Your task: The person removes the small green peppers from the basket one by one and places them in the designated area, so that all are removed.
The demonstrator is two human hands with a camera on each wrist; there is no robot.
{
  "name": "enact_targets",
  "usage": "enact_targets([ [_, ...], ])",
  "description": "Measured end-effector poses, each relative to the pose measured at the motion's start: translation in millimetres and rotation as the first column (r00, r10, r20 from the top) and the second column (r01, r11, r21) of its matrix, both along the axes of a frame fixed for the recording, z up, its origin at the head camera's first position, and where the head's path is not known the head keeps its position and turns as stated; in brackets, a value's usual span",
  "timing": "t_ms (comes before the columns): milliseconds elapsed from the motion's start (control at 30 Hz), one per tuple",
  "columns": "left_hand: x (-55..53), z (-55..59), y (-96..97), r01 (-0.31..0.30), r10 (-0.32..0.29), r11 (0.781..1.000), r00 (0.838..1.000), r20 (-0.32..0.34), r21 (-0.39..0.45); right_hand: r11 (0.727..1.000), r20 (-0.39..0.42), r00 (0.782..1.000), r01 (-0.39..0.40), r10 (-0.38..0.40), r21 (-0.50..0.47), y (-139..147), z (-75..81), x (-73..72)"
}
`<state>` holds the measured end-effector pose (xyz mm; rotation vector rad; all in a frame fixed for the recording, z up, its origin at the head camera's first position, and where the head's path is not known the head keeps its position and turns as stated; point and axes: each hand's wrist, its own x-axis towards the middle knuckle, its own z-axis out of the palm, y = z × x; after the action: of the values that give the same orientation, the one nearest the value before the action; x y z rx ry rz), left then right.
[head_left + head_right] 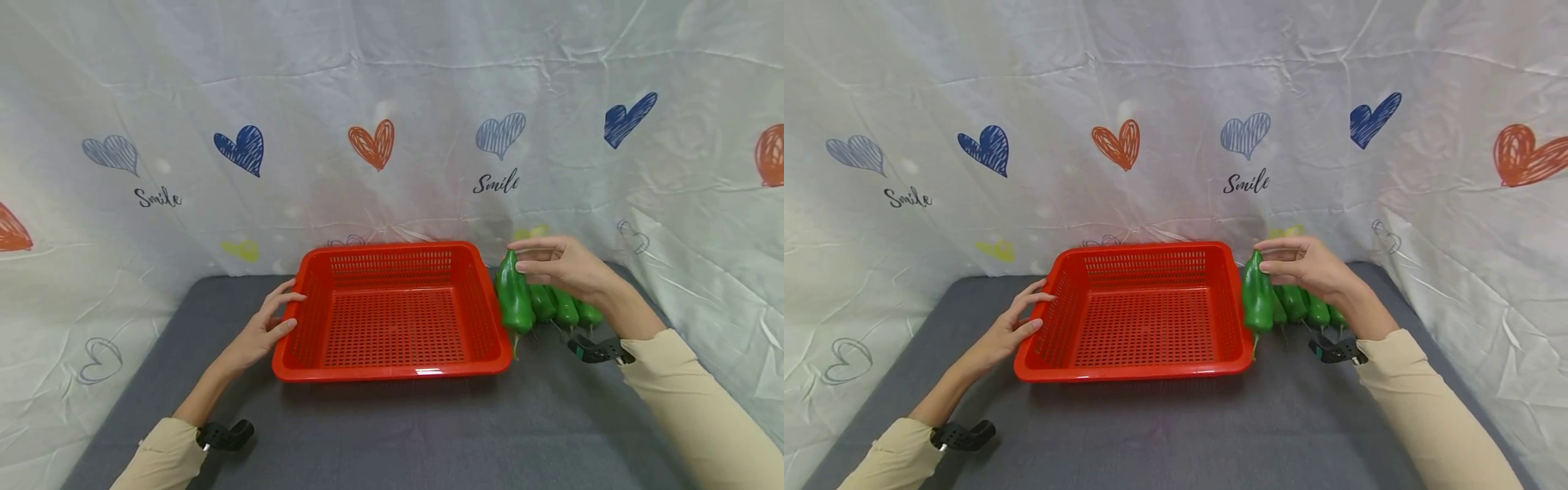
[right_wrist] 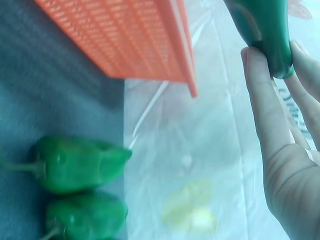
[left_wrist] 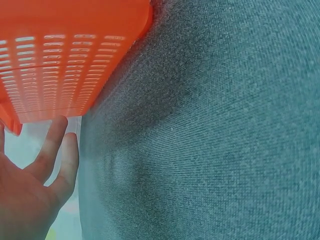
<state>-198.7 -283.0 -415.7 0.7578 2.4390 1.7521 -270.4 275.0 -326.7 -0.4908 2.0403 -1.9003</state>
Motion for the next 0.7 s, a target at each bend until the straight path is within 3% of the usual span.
enact_targets([
  [467,1.3,0.1,1.1,-0.006,0.006,1.0,1.0,0.008,0.0,0.998,-0.027,0.999,0.02,-0.022,-0.051,53.7,-15.9,9.8],
  [700,0.6,-0.2,1.0,-0.01,0.01,1.0,1.0,0.0,-0.006,1.0,-0.079,0.997,-0.003,0.002,-0.009,77.2,-24.9,8.9],
])
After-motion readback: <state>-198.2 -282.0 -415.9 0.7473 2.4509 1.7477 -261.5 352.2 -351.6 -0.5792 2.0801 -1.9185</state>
